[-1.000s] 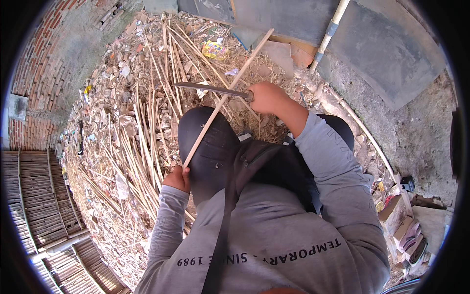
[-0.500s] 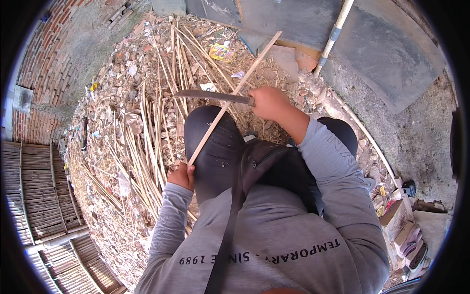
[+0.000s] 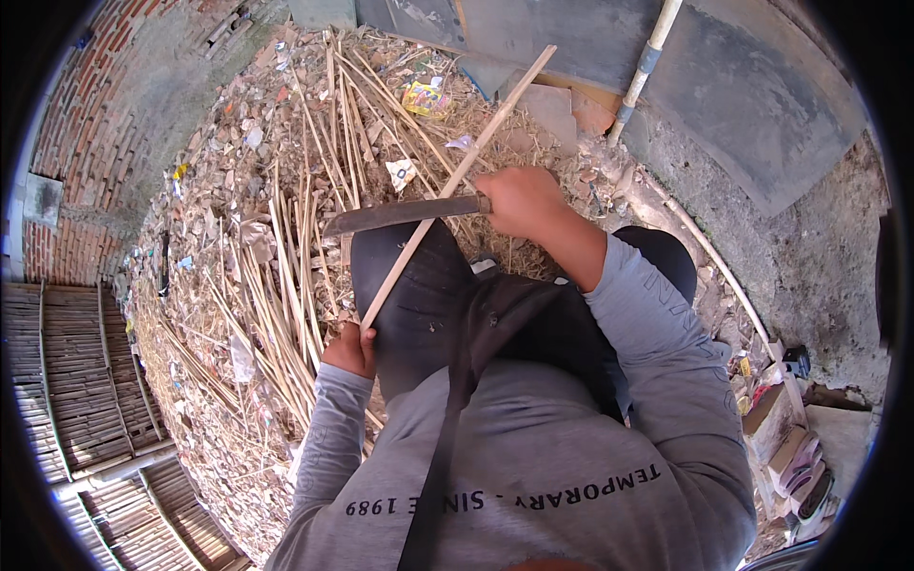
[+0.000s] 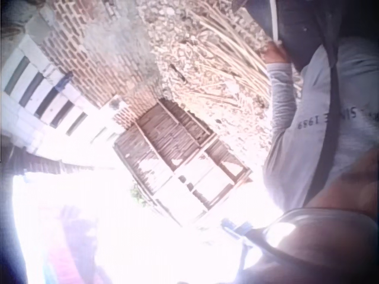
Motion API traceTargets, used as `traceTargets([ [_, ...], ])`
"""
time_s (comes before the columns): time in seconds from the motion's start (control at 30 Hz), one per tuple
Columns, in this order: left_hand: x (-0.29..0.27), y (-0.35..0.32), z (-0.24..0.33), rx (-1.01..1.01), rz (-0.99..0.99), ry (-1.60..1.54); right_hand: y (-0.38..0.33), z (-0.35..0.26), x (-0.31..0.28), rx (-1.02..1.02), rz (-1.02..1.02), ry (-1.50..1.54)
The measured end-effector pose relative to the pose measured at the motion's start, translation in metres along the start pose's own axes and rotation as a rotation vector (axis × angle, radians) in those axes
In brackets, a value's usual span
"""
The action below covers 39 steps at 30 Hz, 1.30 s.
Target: The person uses a curved blade to shave and smooth long strips of bamboo, holding the strip against their leg and pulling the blade toward them while sitting on the ground.
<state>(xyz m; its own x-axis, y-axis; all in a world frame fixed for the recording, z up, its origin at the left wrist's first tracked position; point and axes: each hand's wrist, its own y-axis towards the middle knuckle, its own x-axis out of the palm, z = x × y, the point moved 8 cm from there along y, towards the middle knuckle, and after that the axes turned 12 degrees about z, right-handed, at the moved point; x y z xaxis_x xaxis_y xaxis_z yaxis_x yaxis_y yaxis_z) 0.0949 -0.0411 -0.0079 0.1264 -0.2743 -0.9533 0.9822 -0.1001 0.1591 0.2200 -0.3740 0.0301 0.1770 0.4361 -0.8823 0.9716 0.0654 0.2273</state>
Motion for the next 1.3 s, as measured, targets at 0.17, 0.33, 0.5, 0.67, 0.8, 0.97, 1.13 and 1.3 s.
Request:
traceTargets([
  [0.17,-0.010,0.017,0.008,0.029,0.016,-0.006,0.027,0.089,-0.007,0.259,0.063,0.004],
  [0.33,-0.014,0.004,0.003,-0.013,-0.069,0.040,0.014,0.042,-0.016,0.183,0.077,0.050],
  [0.5,0.002,-0.007,-0.009,0.004,0.049,0.073,0.008,0.021,-0.009,0.029,-0.093,-0.030],
  [0.67,-0.007,0.009,-0.001,0.021,0.022,0.073,0.027,0.118,-0.021,0.314,0.052,-0.034],
  [0.8,0.000,-0.001,-0.012,0.030,0.045,0.048,0.024,0.059,-0.036,0.181,-0.011,-0.028],
  [0.97,0.018,0.001,-0.006,0.067,0.144,-0.033,0.011,0.040,-0.024,-0.027,-0.201,-0.087],
  [1.13,0.000,0.015,-0.009,0.036,0.038,0.055,0.029,0.146,-0.022,0.415,0.009,-0.032],
  [1.3,-0.010,0.006,-0.012,0.021,0.047,0.001,0.030,0.125,-0.032,0.368,0.033,0.000],
])
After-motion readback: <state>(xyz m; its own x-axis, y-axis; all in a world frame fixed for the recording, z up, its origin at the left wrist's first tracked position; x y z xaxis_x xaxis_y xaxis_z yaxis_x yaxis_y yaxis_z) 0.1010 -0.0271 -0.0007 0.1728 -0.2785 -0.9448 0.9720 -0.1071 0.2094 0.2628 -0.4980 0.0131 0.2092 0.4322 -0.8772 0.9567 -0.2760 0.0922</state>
